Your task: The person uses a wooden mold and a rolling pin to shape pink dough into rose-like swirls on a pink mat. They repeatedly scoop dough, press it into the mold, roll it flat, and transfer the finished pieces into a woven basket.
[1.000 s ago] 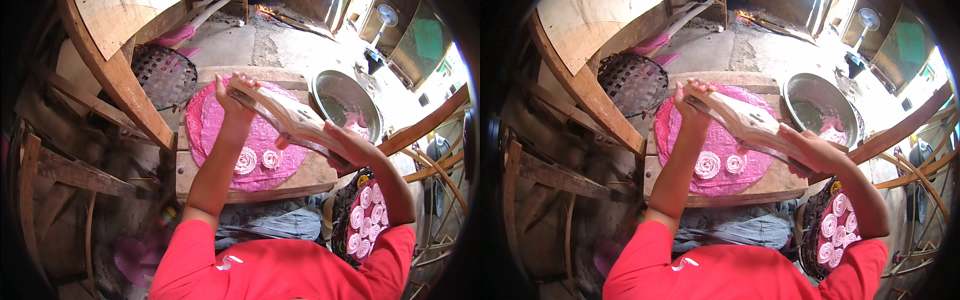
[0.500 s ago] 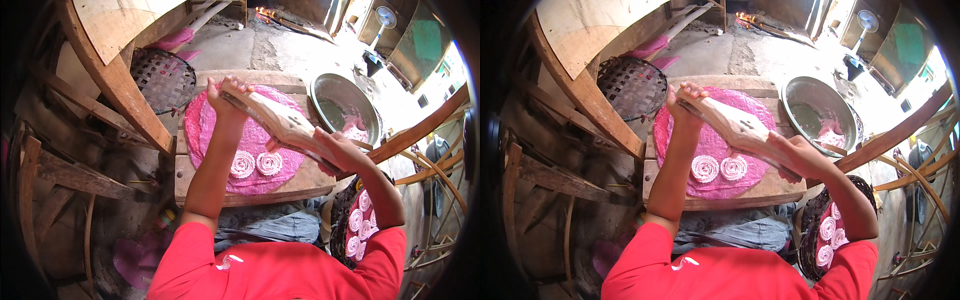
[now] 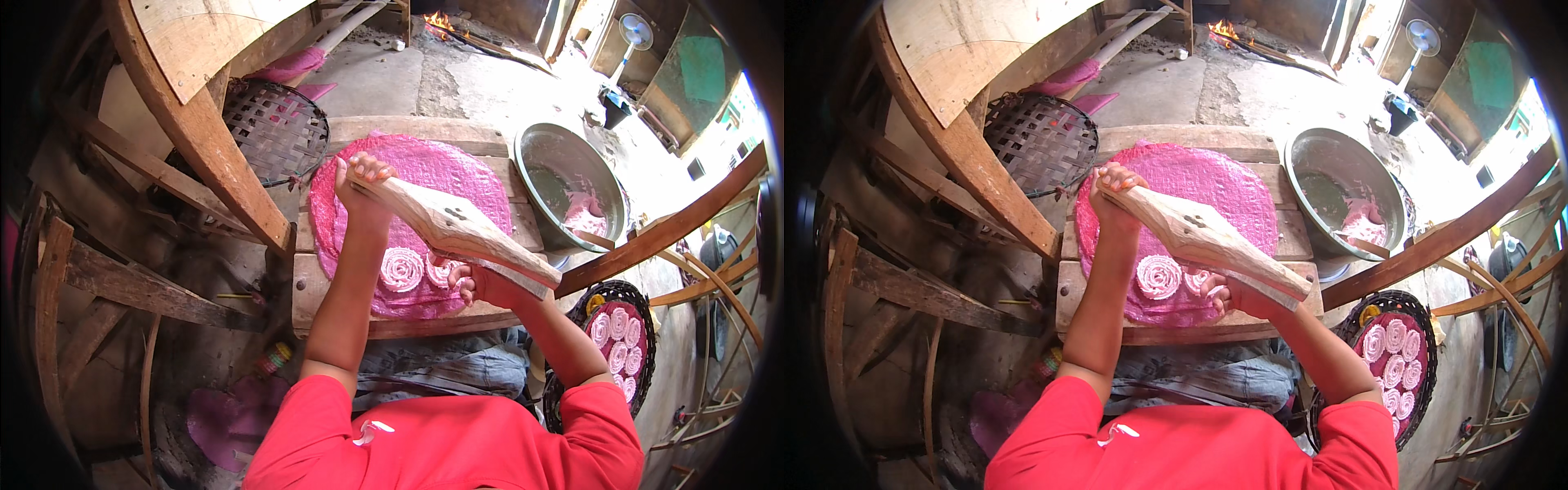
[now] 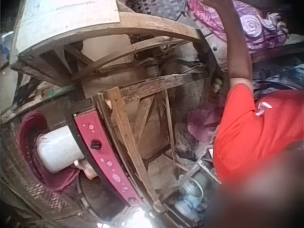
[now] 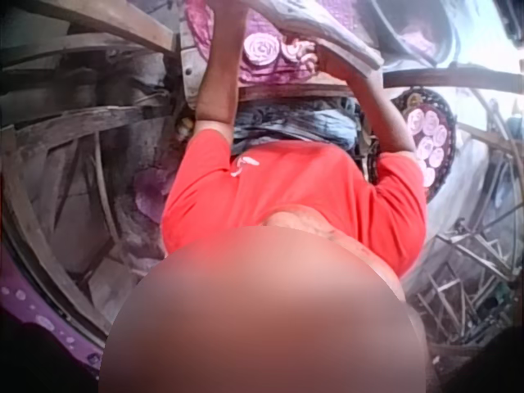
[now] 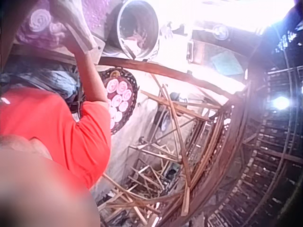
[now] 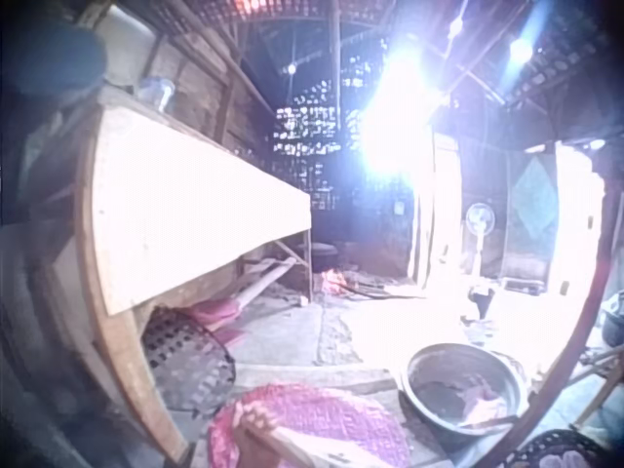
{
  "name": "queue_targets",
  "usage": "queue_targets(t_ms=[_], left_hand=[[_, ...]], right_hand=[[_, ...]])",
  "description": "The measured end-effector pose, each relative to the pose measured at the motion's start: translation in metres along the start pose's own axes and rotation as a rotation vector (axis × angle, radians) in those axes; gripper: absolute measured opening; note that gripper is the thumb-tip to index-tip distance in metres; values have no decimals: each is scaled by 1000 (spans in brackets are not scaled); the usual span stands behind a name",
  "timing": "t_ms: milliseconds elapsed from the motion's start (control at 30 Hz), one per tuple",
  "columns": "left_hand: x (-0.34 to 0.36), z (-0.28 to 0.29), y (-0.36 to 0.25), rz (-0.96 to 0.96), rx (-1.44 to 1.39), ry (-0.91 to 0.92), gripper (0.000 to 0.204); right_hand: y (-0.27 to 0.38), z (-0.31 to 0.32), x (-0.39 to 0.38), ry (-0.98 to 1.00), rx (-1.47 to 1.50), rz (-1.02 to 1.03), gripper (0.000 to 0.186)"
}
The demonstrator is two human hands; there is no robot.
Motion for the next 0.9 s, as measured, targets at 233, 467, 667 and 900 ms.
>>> queue_targets(t_ms=[233, 467, 667, 900], left_hand=[[9, -25, 2, 8, 154, 132, 27], [27, -53, 22, 152, 99, 151, 50], [51, -10, 74, 160, 318, -142, 66], [35, 76, 100, 61, 282, -447, 65]], right_hand=[[-2, 11, -3, -513, -874, -189, 47], [48, -31, -7, -574, -1734, 59, 55], [102, -35, -89, -522, -701, -330, 85], [113, -23, -107, -826, -810, -445, 75]])
Point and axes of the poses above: each hand's wrist, its own x-axis towards the middle knuckle, its own z-axis out of the back of the hand, y = z × x, the point moved 7 cm from there along x, towards the middle knuckle, and after that the axes turned 7 degrees about y, right-handed, at the moved point
